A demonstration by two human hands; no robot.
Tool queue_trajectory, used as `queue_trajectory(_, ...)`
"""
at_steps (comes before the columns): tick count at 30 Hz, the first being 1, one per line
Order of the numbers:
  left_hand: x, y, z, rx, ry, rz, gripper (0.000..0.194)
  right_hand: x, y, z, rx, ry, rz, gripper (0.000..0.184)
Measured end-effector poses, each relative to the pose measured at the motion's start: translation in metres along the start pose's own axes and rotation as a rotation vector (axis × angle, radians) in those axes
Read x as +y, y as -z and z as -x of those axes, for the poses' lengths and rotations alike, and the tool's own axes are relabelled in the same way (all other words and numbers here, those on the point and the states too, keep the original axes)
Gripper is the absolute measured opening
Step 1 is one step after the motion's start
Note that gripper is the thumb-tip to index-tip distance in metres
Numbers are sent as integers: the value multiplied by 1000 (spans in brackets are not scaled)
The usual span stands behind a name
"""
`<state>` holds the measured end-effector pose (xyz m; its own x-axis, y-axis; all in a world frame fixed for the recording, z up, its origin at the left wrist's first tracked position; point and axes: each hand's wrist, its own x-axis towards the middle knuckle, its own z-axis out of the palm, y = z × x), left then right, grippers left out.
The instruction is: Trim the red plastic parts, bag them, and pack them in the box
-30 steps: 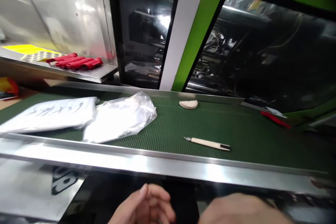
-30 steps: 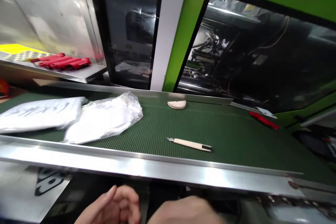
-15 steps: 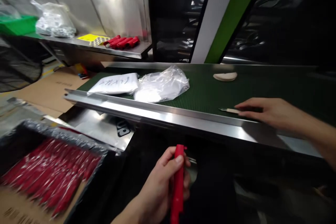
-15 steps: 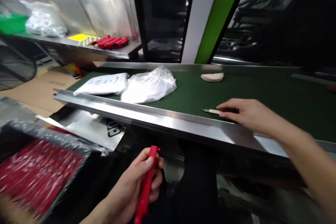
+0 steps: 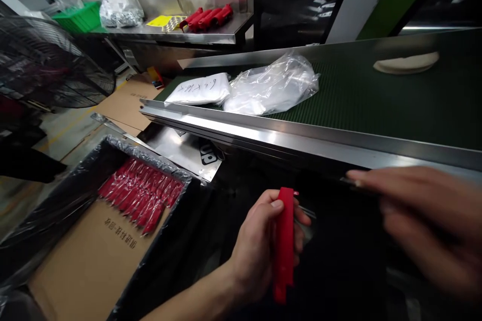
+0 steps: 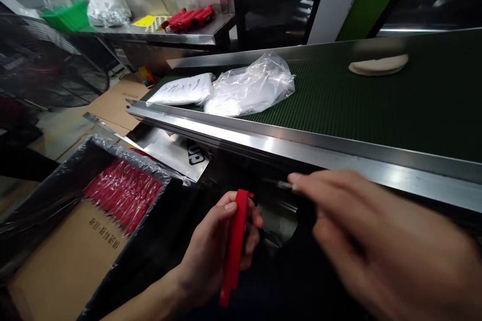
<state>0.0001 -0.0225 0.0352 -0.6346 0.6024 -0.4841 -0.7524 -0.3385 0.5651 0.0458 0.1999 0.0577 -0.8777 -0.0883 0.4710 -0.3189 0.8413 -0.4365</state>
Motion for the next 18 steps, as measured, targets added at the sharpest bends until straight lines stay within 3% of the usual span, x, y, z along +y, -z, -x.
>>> queue_trajectory(2,0,-3,2,-5,-26,-7,24,-23,-10,7,-111,17,-10,42)
queue_trajectory(4,1,-5,5,-7,-42,-25,23,-33,-17,10,-142,32,37,46)
queue_trajectory(10,1,-8,10,0,-53,-33,23,-22,-25,9,-62,198,170,47)
queue_trajectory(18,1,-9,16,-28,-61,-44,25,-31,-26,17,-44,154,81,50)
